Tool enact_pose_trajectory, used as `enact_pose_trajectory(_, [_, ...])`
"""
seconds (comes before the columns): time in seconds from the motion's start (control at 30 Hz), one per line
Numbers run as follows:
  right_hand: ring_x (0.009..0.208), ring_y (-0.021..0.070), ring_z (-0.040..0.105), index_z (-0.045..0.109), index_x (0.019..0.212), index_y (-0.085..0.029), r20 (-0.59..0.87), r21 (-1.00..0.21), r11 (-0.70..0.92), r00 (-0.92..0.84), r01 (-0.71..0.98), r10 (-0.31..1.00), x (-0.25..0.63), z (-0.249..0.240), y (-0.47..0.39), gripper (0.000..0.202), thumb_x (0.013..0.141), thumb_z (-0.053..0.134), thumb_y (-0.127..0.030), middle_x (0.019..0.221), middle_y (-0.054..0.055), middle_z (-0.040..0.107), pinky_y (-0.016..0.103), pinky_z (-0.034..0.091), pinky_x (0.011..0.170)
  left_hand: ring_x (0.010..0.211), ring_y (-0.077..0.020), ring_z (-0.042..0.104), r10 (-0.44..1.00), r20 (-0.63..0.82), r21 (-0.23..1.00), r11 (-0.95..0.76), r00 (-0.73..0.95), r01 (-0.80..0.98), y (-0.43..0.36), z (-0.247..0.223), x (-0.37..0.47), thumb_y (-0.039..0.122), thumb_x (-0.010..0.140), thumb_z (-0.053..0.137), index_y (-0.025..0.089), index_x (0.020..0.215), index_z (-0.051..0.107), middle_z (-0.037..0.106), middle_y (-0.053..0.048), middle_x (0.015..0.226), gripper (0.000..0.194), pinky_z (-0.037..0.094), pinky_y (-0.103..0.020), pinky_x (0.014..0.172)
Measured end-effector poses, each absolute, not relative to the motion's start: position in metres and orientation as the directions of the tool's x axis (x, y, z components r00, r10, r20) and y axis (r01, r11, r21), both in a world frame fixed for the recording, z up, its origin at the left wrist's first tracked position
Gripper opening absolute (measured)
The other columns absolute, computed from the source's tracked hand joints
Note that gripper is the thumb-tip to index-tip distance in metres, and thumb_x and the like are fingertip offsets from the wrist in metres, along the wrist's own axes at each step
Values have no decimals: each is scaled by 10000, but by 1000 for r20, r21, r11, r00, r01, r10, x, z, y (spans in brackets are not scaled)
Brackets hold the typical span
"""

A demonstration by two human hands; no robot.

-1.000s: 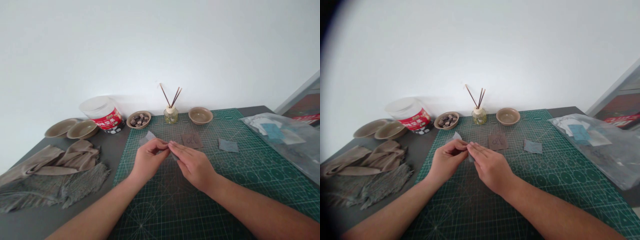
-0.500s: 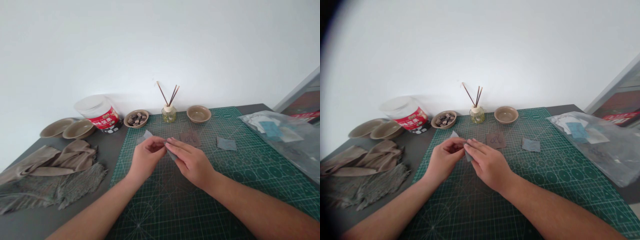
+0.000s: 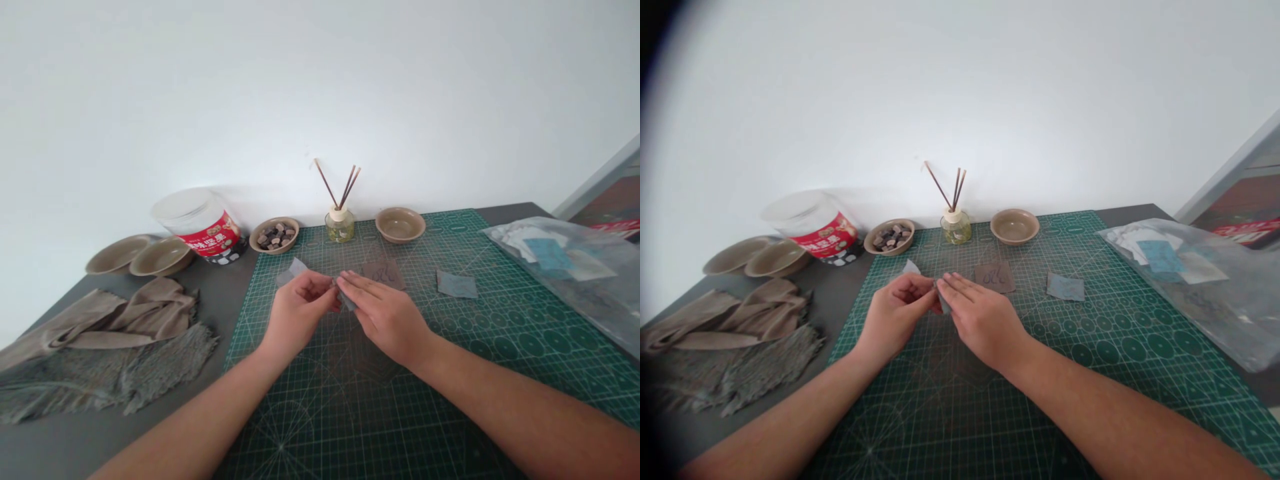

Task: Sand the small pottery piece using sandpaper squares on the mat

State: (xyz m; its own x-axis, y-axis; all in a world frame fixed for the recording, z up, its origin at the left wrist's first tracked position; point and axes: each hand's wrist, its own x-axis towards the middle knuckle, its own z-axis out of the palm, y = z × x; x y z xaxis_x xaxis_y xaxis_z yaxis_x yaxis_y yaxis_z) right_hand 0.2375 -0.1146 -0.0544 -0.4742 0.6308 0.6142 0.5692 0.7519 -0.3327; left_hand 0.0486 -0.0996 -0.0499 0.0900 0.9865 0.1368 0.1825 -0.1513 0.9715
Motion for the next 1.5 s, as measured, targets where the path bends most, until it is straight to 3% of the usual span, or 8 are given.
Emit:
enact_pose_trajectory(0.27, [1355, 204, 539, 594, 1364, -52, 629, -326, 767, -479, 553, 613, 237, -54, -117, 452, 958, 394, -40, 1417, 164, 594, 349, 447, 1157, 613, -128, 667, 981, 166, 961, -183, 99, 208, -103, -49, 49, 253, 844, 736, 170, 832, 649, 696, 10, 668, 121, 523, -226, 589])
enact_pose_trajectory(0.47, [1108, 255, 715, 639, 1330, -139, 457, -516, 566, -353, 643, 817, 242, -57, -110, 412, 944, 500, -101, 1263, 113, 715, 405, 587, 970, 692, -160, 710, 980, 157, 979, -171, 122, 114, -102, -47, 49, 259, 853, 733, 174, 880, 608, 707, -6, 718, 153, 552, -267, 663])
enact_pose_trajectory(0.57, [1038, 239, 737, 662, 1306, -193, 465, -597, 511, -253, 619, 849, 242, -51, -110, 371, 958, 538, -157, 1221, 75, 740, 371, 595, 915, 662, -147, 690, 973, 171, 977, -188, 154, 102, -99, -47, 47, 247, 847, 741, 186, 882, 582, 667, 19, 694, 174, 534, -252, 629])
enact_pose_trajectory(0.73, [945, 197, 755, 731, 1203, -267, 431, -782, 435, -116, 446, 895, 240, -49, -113, 312, 931, 603, -184, 1116, 11, 779, 313, 604, 862, 659, -143, 700, 966, 202, 976, -212, 161, 45, -96, -48, 47, 228, 879, 695, 192, 1027, 589, 674, 27, 715, 186, 563, -273, 667])
enact_pose_trajectory(0.97, [1002, 240, 746, 735, 1203, -266, 183, -982, 187, -102, 26, 978, 236, -56, -106, 309, 918, 616, -257, 1203, 39, 746, 435, 627, 911, 736, -166, 721, 978, 133, 988, -143, 160, 52, -101, -45, 53, 249, 813, 755, 175, 995, 614, 720, -14, 801, 241, 591, -313, 735])
enact_pose_trajectory(1.07, [1050, 260, 730, 755, 1135, -223, 22, -968, -14, -140, -251, 990, 232, -51, -108, 280, 874, 662, -267, 1181, 63, 752, 452, 629, 907, 674, -153, 687, 980, 148, 975, -167, 130, 148, -100, -47, 49, 295, 834, 744, 180, 925, 629, 697, -5, 738, 187, 553, -273, 650])
enact_pose_trajectory(1.17, [1044, 268, 729, 750, 1094, -188, -77, -897, -156, -202, -414, 976, 232, -47, -109, 276, 833, 706, -266, 1129, 85, 764, 454, 627, 891, 648, -146, 659, 979, 160, 959, -184, 123, 216, -98, -48, 44, 324, 864, 716, 179, 854, 628, 678, -9, 704, 170, 520, -257, 613])
enact_pose_trajectory(1.5, [946, 220, 740, 580, 955, -215, -108, -816, -249, -286, -521, 952, 236, -44, -109, 217, 811, 736, -261, 1015, 29, 749, 413, 619, 851, 643, -139, 605, 962, 238, 929, -266, 136, 256, -99, -47, 42, 298, 873, 703, 185, 873, 619, 631, 1, 708, 141, 490, -259, 600])
